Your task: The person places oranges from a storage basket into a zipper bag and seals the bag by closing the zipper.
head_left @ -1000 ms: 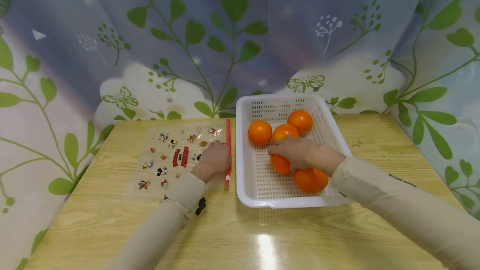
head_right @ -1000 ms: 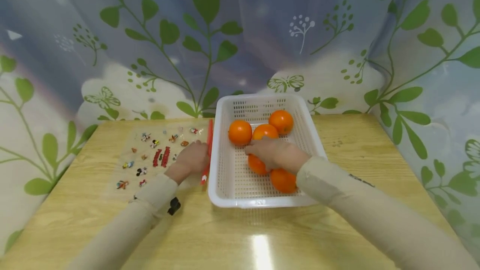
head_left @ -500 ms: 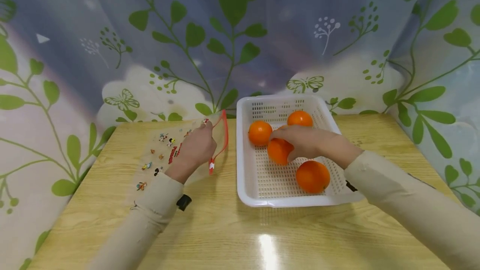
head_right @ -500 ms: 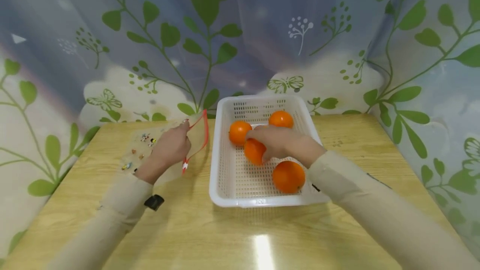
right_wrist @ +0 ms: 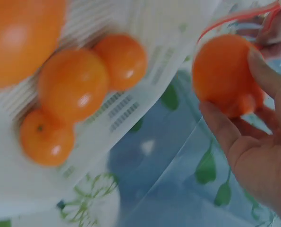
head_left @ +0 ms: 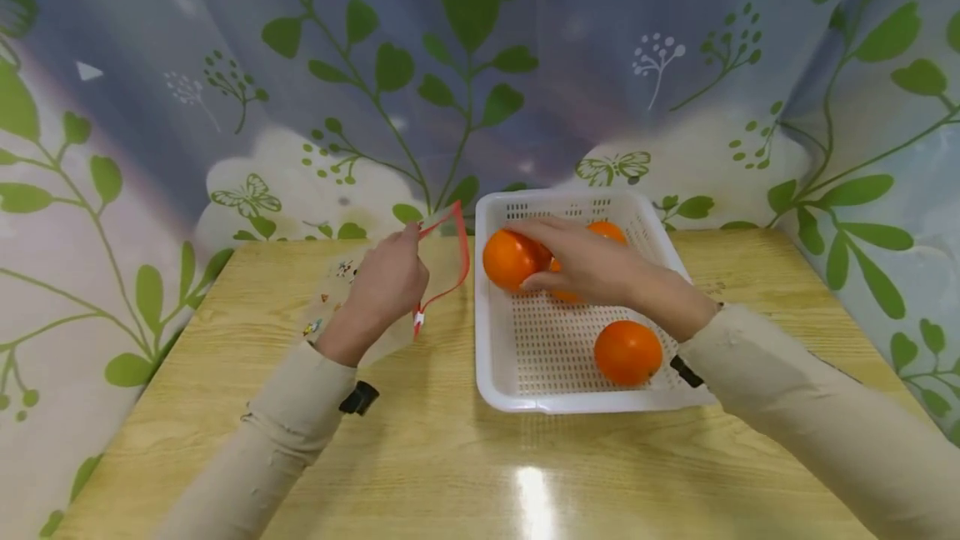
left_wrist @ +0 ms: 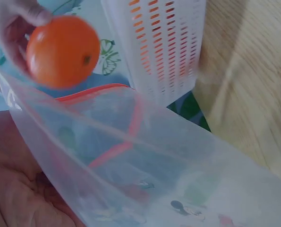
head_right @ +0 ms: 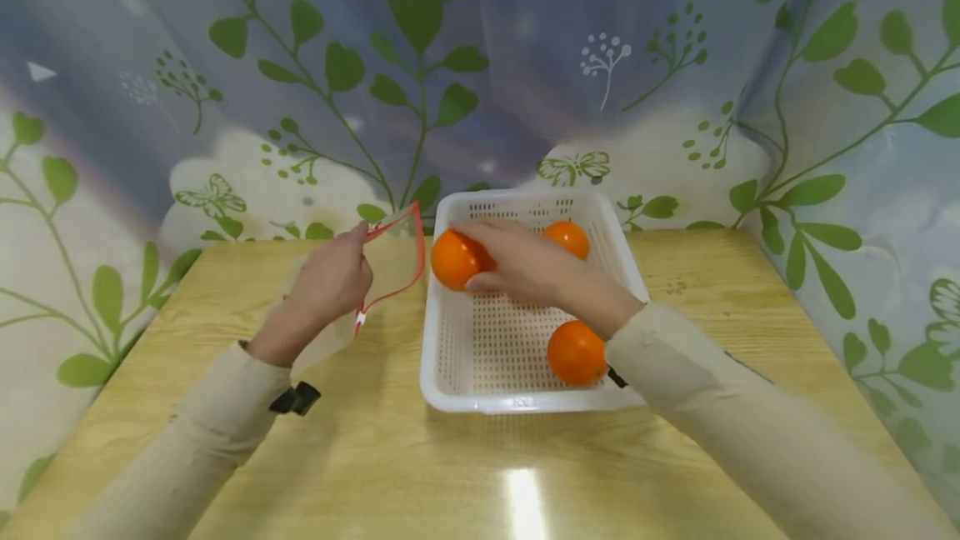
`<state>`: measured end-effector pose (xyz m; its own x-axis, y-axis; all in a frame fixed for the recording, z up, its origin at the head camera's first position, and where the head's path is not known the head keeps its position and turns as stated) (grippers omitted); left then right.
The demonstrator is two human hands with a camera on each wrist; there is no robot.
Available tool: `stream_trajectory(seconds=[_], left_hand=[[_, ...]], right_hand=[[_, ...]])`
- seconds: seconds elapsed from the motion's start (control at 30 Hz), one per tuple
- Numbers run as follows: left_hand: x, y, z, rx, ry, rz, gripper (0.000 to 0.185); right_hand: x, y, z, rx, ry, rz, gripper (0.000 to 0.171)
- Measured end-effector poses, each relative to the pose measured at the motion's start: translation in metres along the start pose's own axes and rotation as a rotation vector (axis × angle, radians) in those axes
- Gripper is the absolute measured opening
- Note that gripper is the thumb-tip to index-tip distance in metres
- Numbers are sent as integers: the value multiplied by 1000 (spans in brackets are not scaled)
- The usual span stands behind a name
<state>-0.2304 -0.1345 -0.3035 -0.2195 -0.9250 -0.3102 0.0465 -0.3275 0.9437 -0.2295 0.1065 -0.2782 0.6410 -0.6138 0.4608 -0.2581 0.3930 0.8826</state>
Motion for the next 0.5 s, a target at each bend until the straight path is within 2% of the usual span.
stream_trajectory(seconds=[0.23, 0.37, 0.5], left_hand=[[-4, 6, 0, -38, -2, -5, 55], [-6, 10, 1, -52, 14, -23, 54], [-7, 16, 1, -54, 32, -55, 49]], right_hand=[[25, -15, 25, -91, 0, 115, 75], [31, -21, 38, -113, -64, 207, 75], [34, -25, 49, -117, -111, 277, 67]])
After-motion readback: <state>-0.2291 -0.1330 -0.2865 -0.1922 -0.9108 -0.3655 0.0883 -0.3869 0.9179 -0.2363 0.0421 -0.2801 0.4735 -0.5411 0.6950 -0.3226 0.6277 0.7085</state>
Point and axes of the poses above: each hand's wrist, its own z-axis towards the middle knuckle, its own y-axis out of the back of the hand, x = y × z, the point moved 2 cm from there along z, towards the middle knuckle, and after that the axes turned 2 degrees about z, right-handed, at the moved point
